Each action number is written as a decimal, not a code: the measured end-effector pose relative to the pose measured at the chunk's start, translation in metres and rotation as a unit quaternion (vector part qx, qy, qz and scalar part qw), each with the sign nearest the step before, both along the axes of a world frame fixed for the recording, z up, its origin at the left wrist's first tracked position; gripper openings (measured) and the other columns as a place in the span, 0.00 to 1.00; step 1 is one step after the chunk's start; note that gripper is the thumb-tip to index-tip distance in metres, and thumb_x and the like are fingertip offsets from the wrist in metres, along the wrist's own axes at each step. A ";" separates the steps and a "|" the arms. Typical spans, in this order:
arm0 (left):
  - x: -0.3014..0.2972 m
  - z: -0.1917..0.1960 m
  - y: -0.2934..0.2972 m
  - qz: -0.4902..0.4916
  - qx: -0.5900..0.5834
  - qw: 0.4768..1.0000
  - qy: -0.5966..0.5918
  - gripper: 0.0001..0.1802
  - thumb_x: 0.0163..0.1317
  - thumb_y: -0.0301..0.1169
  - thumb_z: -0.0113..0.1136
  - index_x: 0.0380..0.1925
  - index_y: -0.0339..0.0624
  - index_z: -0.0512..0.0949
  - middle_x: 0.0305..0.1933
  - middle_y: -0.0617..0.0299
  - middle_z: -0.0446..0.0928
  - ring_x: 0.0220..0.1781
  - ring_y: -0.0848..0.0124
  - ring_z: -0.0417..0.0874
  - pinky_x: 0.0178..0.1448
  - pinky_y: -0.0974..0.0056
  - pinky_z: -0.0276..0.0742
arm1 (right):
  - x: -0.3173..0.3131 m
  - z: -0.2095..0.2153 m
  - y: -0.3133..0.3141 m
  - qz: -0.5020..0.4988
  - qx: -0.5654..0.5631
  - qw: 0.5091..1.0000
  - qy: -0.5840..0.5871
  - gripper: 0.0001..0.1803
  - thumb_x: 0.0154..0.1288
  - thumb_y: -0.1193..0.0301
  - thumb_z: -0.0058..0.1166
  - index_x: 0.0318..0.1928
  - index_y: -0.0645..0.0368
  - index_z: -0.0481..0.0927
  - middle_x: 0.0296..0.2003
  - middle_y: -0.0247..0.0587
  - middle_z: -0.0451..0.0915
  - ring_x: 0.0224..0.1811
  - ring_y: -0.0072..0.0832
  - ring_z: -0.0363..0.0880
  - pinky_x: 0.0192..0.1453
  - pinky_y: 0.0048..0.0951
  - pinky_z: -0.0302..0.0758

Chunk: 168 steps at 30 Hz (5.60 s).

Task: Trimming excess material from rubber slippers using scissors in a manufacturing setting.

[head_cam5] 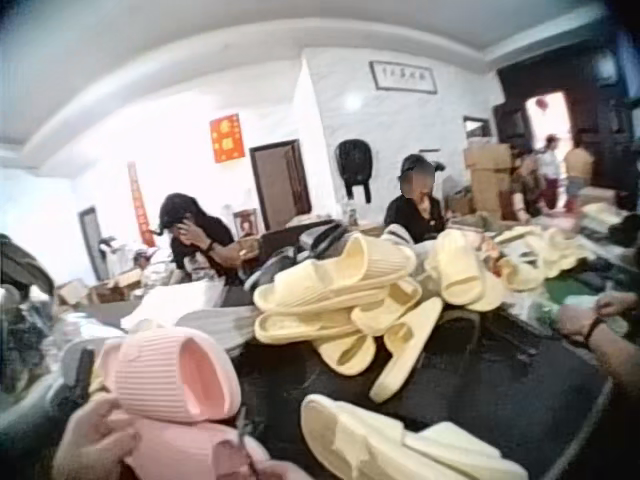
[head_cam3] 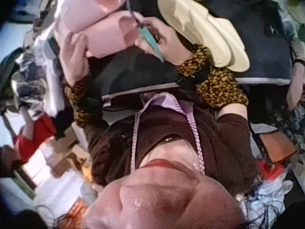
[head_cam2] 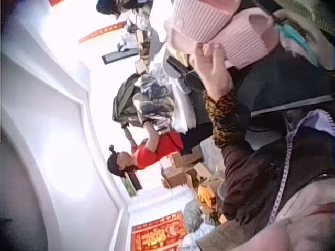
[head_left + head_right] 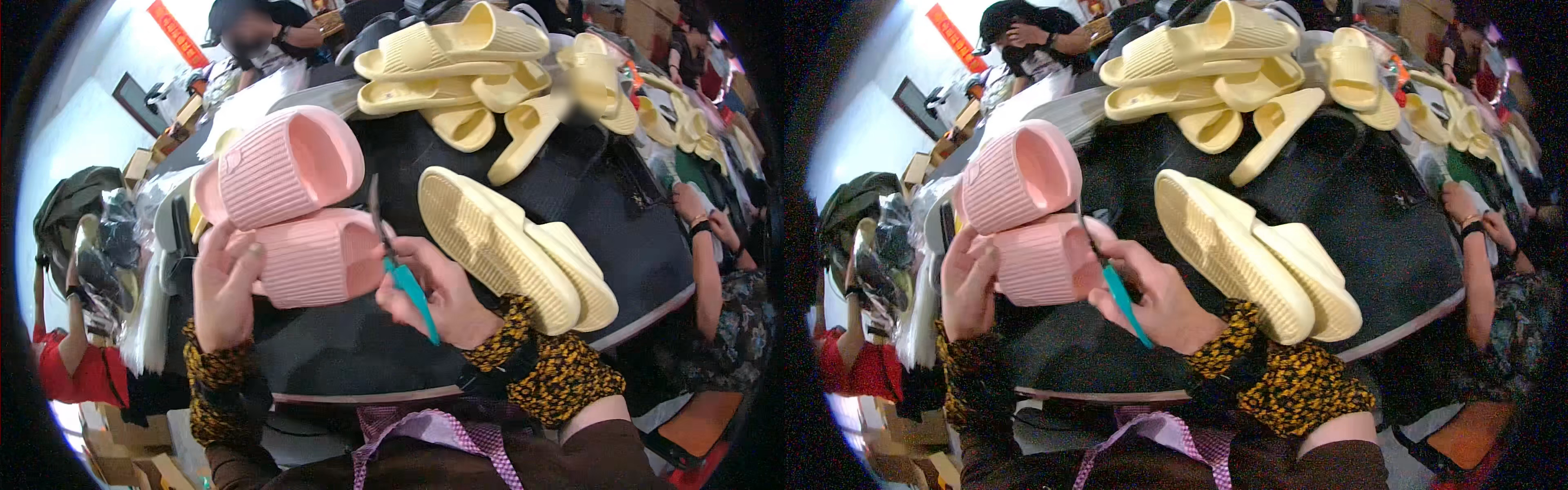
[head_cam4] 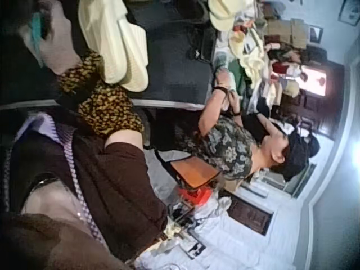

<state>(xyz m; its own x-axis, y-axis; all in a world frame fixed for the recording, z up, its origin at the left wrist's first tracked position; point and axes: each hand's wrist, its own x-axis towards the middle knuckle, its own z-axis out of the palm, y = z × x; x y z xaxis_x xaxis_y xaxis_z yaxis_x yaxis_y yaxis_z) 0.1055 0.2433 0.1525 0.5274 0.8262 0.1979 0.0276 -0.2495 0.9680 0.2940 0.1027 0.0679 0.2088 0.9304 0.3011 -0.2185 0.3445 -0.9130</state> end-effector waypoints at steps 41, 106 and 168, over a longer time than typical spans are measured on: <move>0.006 -0.017 -0.033 -0.018 -0.018 0.998 -0.052 0.27 0.57 0.15 0.47 0.58 0.27 0.58 0.55 0.44 0.70 0.56 0.63 0.73 0.57 0.64 0.70 | 0.001 -0.008 0.005 -0.133 -0.022 0.971 -0.198 0.23 0.57 0.74 0.59 0.52 0.64 0.68 0.28 0.41 0.75 0.28 0.23 0.76 0.33 0.23 0.73; 0.010 -0.037 -0.045 -0.065 -0.018 0.997 0.046 0.23 0.57 0.11 0.45 0.55 0.33 0.63 0.50 0.57 0.73 0.50 0.74 0.76 0.49 0.73 0.72 | 0.005 0.004 0.001 -0.167 -0.016 0.964 -0.205 0.20 0.58 0.72 0.57 0.49 0.63 0.67 0.33 0.54 0.74 0.33 0.46 0.77 0.35 0.37 0.74; -0.080 0.010 -0.085 -0.098 0.312 0.875 0.357 0.13 0.42 0.25 0.61 0.27 0.33 0.69 0.29 0.47 0.70 0.30 0.50 0.74 0.35 0.57 0.71 | 0.074 -0.035 0.009 -0.286 -0.018 0.904 -0.318 0.23 0.57 0.70 0.60 0.52 0.64 0.69 0.28 0.42 0.76 0.29 0.24 0.75 0.36 0.26 0.73</move>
